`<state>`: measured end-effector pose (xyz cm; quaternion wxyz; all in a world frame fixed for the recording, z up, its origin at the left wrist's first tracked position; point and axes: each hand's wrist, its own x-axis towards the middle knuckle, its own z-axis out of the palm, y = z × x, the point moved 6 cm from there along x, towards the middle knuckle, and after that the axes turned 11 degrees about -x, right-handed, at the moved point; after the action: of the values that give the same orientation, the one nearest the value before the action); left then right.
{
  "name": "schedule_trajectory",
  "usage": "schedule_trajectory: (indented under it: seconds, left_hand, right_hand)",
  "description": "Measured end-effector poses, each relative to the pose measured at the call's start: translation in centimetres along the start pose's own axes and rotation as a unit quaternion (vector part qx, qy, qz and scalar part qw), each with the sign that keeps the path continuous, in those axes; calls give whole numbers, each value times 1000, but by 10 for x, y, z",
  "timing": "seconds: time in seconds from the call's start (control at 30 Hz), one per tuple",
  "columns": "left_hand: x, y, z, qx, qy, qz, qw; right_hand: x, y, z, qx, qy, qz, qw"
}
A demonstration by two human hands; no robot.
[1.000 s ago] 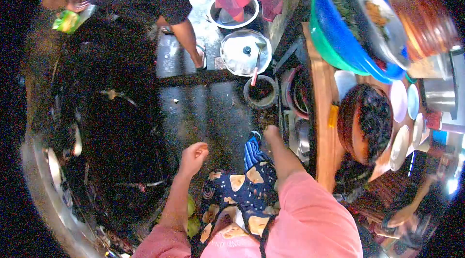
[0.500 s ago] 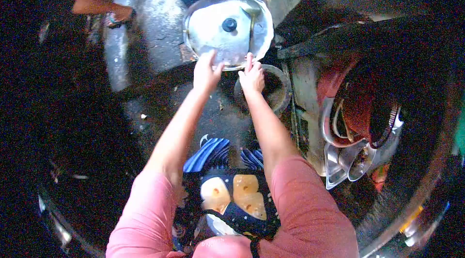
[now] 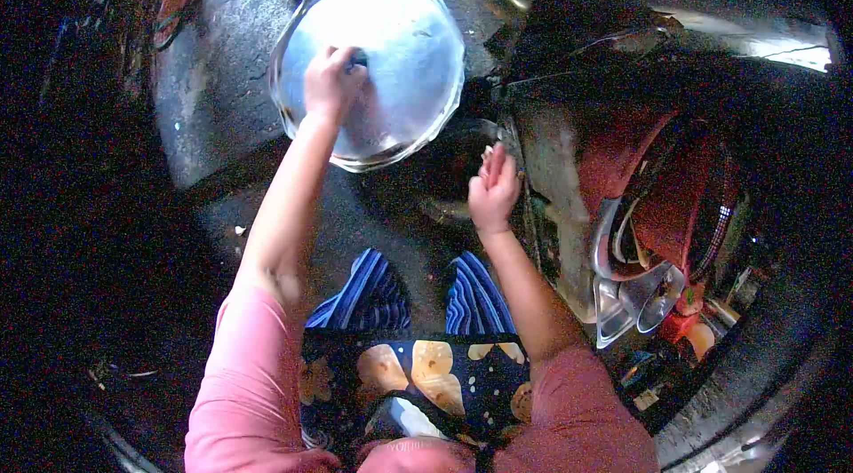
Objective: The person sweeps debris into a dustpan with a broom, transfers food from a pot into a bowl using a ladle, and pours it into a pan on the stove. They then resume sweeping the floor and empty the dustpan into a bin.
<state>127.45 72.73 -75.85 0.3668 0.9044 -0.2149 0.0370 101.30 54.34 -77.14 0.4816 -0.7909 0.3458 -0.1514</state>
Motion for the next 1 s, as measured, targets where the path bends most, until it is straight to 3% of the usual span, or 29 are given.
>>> schedule_trajectory:
  seconds: [0.03, 0.13, 0.2, 0.27, 0.4, 0.47, 0.53, 0.6, 0.7, 0.73, 0.8, 0.83, 0.87, 0.9, 0.93, 1.0]
  left_hand:
    - [-2, -5, -20, -12, 19, -8, 1000]
    - [-12, -6, -65, -59, 57, -38, 996]
    - [-34, 21, -73, -94, 39, -1, 995]
    - [-73, 49, -45, -127, -33, -16, 991]
    - [-162, 89, 50, -226, -134, -135, 955]
    - [-182, 104, 85, -219, -168, -137, 951]
    - [-194, 107, 112, -195, -184, -145, 953]
    - [-200, 101, 118, -188, -169, -167, 953]
    - [-181, 98, 97, -195, -138, -139, 961]
    - [-172, 91, 86, -204, -107, -132, 964]
    - [-141, 19, 72, -158, 55, -242, 956]
    - [-127, -22, 68, -242, 142, -372, 885]
    - [-123, -81, 96, -266, 101, -491, 824]
    - [-107, -97, 108, -452, 118, -539, 701]
    - [-91, -98, 118, -616, 128, -557, 542]
    - [-74, -108, 117, -551, 128, -571, 595]
  right_hand:
    - [-8, -14, -10, -1, 33, -9, 999]
    - [-30, -42, -27, -25, 3, 45, 999]
    - [-44, -64, -37, -30, 15, 42, 999]
    - [-58, -64, -39, -1, -13, 97, 995]
    - [-65, -54, -43, -93, -19, 78, 992]
    - [-62, -52, -48, -156, 21, 11, 987]
    - [-60, -41, -50, -165, -7, 36, 986]
    - [-59, -26, -47, -158, 0, -7, 987]
    - [-57, -8, -52, -184, -30, 11, 982]
    - [-54, -2, -51, -185, -34, 5, 982]
    - [-46, -1, -51, -197, -44, 18, 979]
    - [-43, 1, -50, -211, -56, 31, 975]
    - [-39, 5, -49, -213, -54, 29, 975]
    - [-34, 9, -46, -196, -52, 24, 979]
    - [-29, 10, -44, -180, -50, 18, 982]
    - [-22, 5, -42, -170, -51, 11, 984]
